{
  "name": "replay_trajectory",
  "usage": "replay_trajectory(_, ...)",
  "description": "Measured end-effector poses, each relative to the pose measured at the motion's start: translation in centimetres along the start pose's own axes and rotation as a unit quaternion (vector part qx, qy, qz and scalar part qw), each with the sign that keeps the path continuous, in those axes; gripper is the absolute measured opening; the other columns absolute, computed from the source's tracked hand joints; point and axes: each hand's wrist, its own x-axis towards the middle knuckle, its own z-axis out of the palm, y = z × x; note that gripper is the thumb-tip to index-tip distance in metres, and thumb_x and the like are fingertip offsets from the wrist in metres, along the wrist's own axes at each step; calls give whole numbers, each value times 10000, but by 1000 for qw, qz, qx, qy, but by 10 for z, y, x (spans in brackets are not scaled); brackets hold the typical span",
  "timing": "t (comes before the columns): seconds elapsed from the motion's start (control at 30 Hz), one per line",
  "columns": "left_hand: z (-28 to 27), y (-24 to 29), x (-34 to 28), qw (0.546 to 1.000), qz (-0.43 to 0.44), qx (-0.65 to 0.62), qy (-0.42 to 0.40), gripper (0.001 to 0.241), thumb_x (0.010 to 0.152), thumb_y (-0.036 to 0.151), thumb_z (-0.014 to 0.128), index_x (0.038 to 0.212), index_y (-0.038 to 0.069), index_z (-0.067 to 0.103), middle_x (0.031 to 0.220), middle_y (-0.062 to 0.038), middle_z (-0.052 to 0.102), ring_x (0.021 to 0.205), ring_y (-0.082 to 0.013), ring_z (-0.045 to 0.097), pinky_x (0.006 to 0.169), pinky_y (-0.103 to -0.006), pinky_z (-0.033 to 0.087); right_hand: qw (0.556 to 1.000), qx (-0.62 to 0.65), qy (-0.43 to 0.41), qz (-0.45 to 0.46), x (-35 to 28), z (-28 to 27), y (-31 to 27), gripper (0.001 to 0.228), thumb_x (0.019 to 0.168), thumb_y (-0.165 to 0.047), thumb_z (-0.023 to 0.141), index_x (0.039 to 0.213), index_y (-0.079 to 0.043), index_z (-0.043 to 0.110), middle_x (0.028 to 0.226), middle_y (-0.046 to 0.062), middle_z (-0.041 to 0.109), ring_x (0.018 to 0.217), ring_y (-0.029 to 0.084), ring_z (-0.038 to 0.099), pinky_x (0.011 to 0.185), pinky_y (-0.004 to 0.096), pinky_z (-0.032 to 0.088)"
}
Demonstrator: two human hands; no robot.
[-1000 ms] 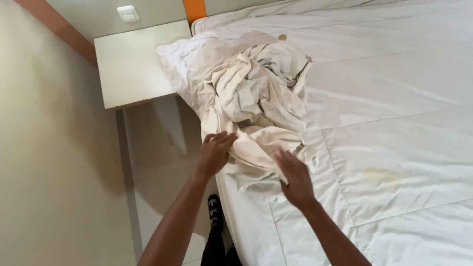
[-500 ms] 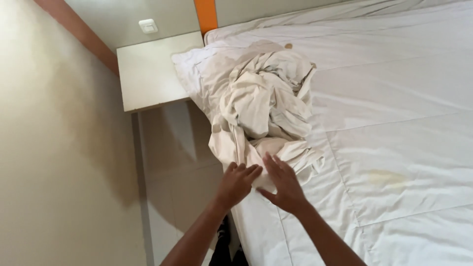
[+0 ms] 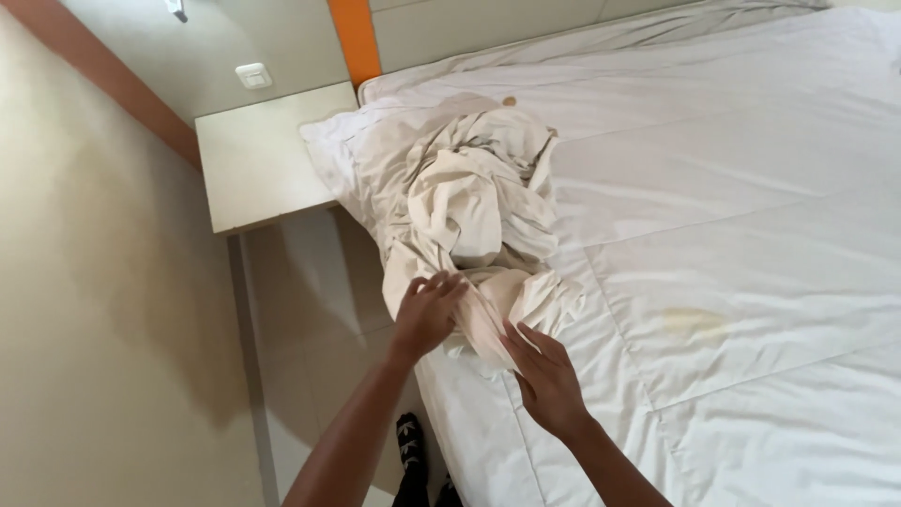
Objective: The person picks up a crumpled white duvet from an orange chair and moves it to a bed. They then spread the duvet out on the bed and begin to fold it by hand, smoothing the fabric as they work.
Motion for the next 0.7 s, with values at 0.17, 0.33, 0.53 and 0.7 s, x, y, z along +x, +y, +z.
replay_trajectory(0.17, 2, 13, 5, 999, -9, -33, -7, 552, 721, -9, 707, 1263, 98, 700, 1407, -54, 660, 1314, -279, 565, 1039, -470, 416, 998, -52, 10, 34, -15, -8, 18, 598, 808, -7, 695, 1396, -56, 602, 1528, 94, 561, 1406, 284, 518, 1116, 430, 413)
replay_trajectory(0.33, 17, 49, -1, 997, 13, -80, -4, 550, 727, -28, 677, 1267, 74, 695, 1318, -81, 712, 1182, -265, 664, 1025, -465, 434, 997, -33, 71, 24, 3, -29, -3, 719, 786, -260, 779, 1399, 13, 521, 1527, 168, 468, 1384, 332, 453, 1090, 462, 370)
replay_trajectory(0.53, 8, 90, -2, 986, 20, -153, -65, 551, 746, -47, 632, 1289, 36, 668, 1252, -110, 743, 1015, -279, 727, 1063, -442, 465, 985, -123, -34, 113, -13, 2, 19, 584, 905, -155, 655, 1455, -18, 516, 1527, 148, 509, 1413, 313, 458, 1113, 472, 349)
replay_trajectory(0.7, -38, 85, 12, 965, 54, -211, -148, 612, 731, 109, 765, 1320, 20, 626, 1126, -115, 747, 1236, -284, 615, 1072, -446, 392, 987, -111, -15, 113, -24, -2, 19, 511, 910, -24, 604, 1413, -111, 593, 1488, 61, 589, 1423, 297, 484, 1114, 458, 374)
